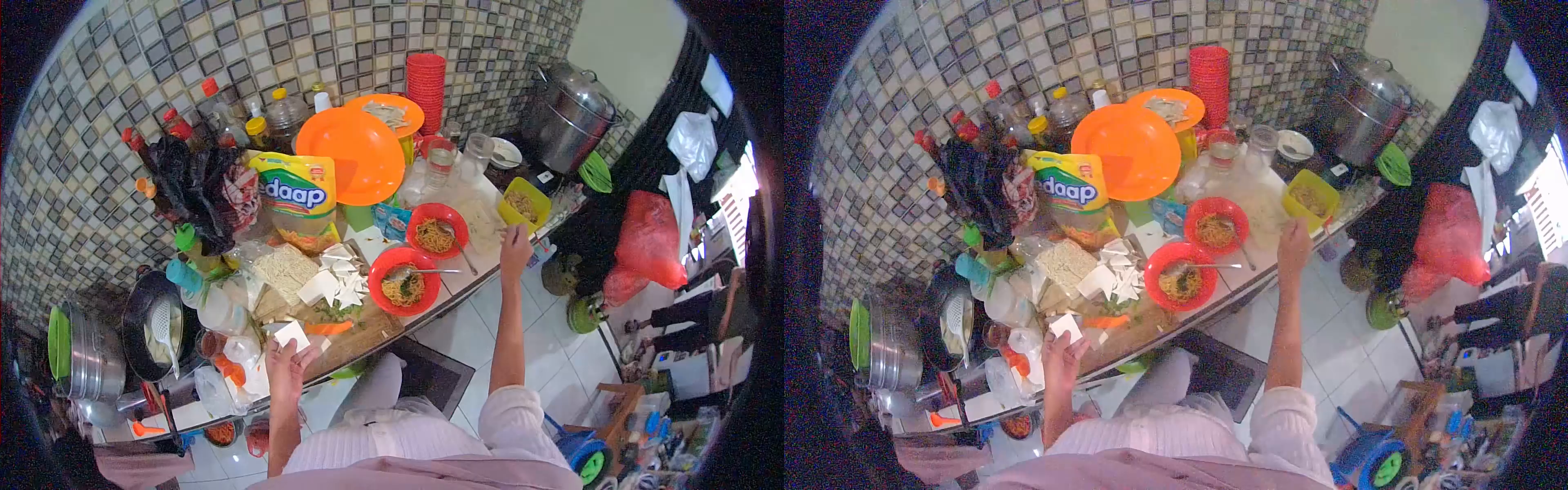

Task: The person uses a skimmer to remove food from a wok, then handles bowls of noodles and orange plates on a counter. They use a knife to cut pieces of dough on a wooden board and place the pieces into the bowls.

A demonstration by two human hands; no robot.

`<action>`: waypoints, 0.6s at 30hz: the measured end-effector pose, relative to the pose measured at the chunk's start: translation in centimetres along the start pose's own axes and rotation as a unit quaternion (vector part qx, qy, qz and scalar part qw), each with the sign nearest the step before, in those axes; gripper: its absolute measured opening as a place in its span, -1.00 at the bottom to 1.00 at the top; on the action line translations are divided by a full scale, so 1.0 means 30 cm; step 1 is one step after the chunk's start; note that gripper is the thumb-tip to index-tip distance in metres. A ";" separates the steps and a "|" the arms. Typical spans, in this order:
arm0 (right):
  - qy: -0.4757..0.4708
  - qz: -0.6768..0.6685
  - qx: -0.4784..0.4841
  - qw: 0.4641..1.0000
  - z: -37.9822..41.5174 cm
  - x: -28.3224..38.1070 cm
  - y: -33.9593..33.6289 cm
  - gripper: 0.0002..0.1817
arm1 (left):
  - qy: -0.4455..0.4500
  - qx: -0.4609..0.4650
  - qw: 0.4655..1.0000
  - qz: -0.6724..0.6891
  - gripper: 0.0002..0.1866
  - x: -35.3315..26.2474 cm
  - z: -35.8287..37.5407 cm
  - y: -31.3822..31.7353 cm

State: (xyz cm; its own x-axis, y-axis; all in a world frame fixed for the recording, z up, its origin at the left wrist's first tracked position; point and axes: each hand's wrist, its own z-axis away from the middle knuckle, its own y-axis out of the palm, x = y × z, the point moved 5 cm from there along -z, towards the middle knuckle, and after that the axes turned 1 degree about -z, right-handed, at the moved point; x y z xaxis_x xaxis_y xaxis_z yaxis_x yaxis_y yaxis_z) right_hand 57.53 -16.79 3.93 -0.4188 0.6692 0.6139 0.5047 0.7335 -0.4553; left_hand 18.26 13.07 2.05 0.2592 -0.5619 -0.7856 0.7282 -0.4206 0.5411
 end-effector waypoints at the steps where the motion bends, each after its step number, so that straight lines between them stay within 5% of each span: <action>1: 0.003 -0.045 0.008 0.999 -0.008 -0.012 0.015 -0.84 | 0.000 0.011 1.000 0.002 -0.70 -0.001 -0.006 0.023; 8: 0.076 -0.084 0.036 0.993 -0.024 -0.118 0.101 -0.84 | -0.022 0.050 0.999 0.006 -0.72 0.023 -0.043 0.070; 10: 0.199 -0.301 0.002 0.933 -0.003 -0.158 0.126 -0.80 | -0.017 0.034 0.999 0.015 -0.72 0.021 -0.040 0.086; 18: 0.188 -0.224 -0.007 0.956 0.001 -0.280 0.254 -0.77 | -0.009 0.035 0.999 0.005 -0.74 0.013 -0.069 0.107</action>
State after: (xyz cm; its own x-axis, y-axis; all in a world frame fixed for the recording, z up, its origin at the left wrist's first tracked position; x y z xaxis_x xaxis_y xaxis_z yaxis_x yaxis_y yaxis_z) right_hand 64.86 -16.81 -4.72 -0.2948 0.1961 0.9352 0.3495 0.9330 -0.0855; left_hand 22.02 12.97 2.85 0.2544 -0.5786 -0.7749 0.6800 -0.4627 0.5688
